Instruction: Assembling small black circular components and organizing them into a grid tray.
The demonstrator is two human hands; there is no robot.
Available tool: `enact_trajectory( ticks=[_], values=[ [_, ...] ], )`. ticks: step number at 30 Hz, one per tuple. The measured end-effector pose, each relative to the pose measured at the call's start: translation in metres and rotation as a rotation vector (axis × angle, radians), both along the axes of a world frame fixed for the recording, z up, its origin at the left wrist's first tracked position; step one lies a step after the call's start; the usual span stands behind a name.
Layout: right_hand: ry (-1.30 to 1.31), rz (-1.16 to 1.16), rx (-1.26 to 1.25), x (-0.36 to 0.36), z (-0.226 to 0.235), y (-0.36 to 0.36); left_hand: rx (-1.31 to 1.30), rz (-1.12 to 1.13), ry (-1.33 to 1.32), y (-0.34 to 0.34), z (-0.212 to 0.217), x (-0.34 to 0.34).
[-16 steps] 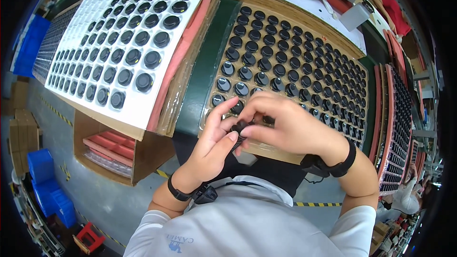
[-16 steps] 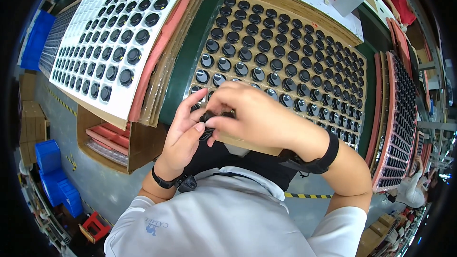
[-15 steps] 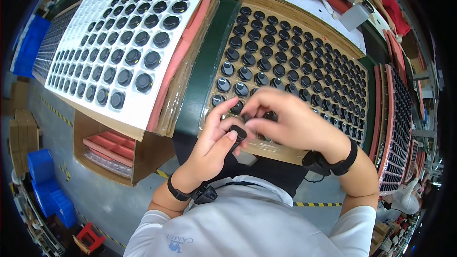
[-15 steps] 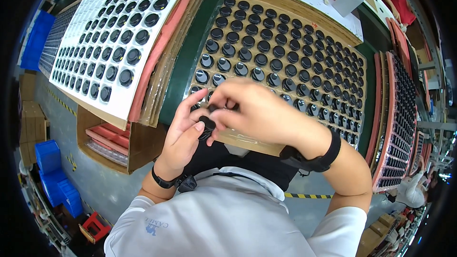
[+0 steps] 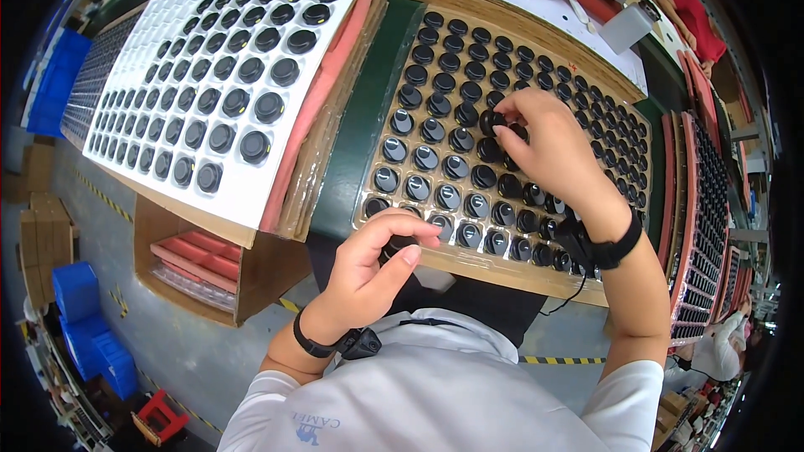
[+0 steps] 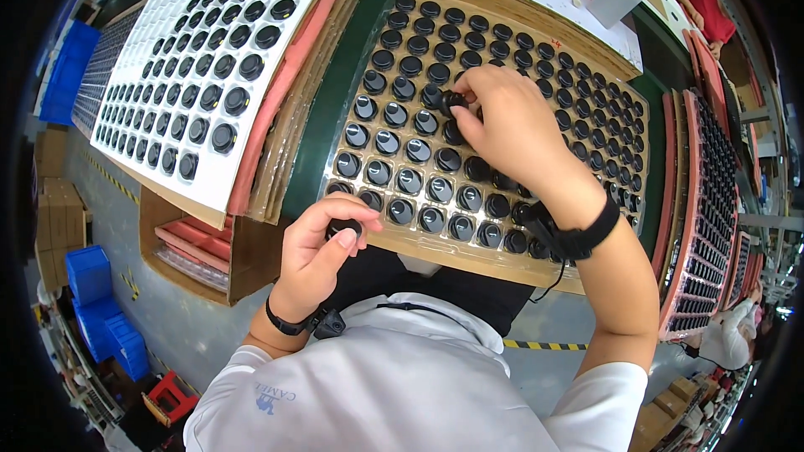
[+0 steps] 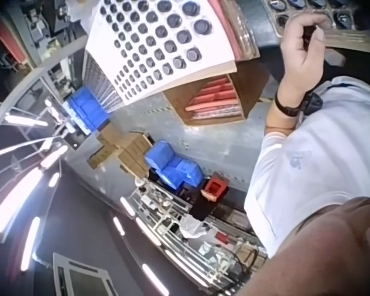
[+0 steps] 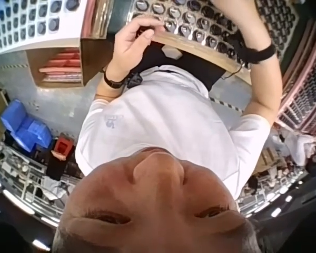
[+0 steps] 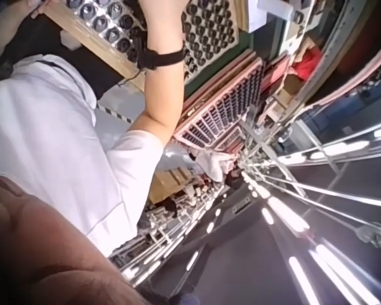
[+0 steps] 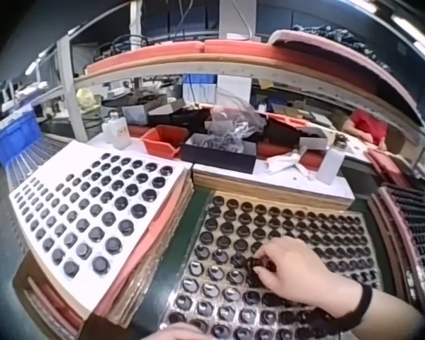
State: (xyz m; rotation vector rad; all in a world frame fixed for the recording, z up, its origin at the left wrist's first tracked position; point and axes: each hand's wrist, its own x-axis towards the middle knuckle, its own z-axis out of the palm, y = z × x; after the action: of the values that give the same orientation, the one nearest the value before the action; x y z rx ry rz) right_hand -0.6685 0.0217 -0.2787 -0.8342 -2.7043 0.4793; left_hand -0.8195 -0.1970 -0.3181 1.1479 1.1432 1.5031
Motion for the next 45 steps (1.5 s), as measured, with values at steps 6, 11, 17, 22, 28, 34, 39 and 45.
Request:
enact_trajectory(
  ticks=[6,11,17,22,28,34,39,45],
  values=[
    [0.32,0.071,-0.905,0.014,0.031,-0.059,0.207,0.215,0.394,0.01,0.01,0.013],
    [0.429,0.027,-1.258,0.035,0.015,-0.096,0.312,0.254,0.543,0.011,0.014,0.027],
    [0.679,0.061,-1.176,0.049,-0.007,-0.113,0.274,0.169,0.567,0.01,0.015,0.035],
    [1.11,0.127,-1.805,0.059,-0.029,-0.116,0.08,-0.009,0.078,0.009,0.015,0.037],
    [1.183,0.112,-1.751,0.071,-0.036,-0.119,0.022,-0.007,0.011,0.011,0.018,0.048],
    [0.891,0.128,-0.852,0.078,-0.021,-0.117,0.152,0.076,0.396,0.012,0.025,0.056],
    [0.86,0.134,-0.465,0.067,-0.019,-0.12,0.227,0.09,0.509,0.014,0.029,0.063],
    [1.011,0.149,-0.785,0.066,-0.027,-0.121,0.212,0.074,0.485,0.011,0.03,0.064]
  ],
)
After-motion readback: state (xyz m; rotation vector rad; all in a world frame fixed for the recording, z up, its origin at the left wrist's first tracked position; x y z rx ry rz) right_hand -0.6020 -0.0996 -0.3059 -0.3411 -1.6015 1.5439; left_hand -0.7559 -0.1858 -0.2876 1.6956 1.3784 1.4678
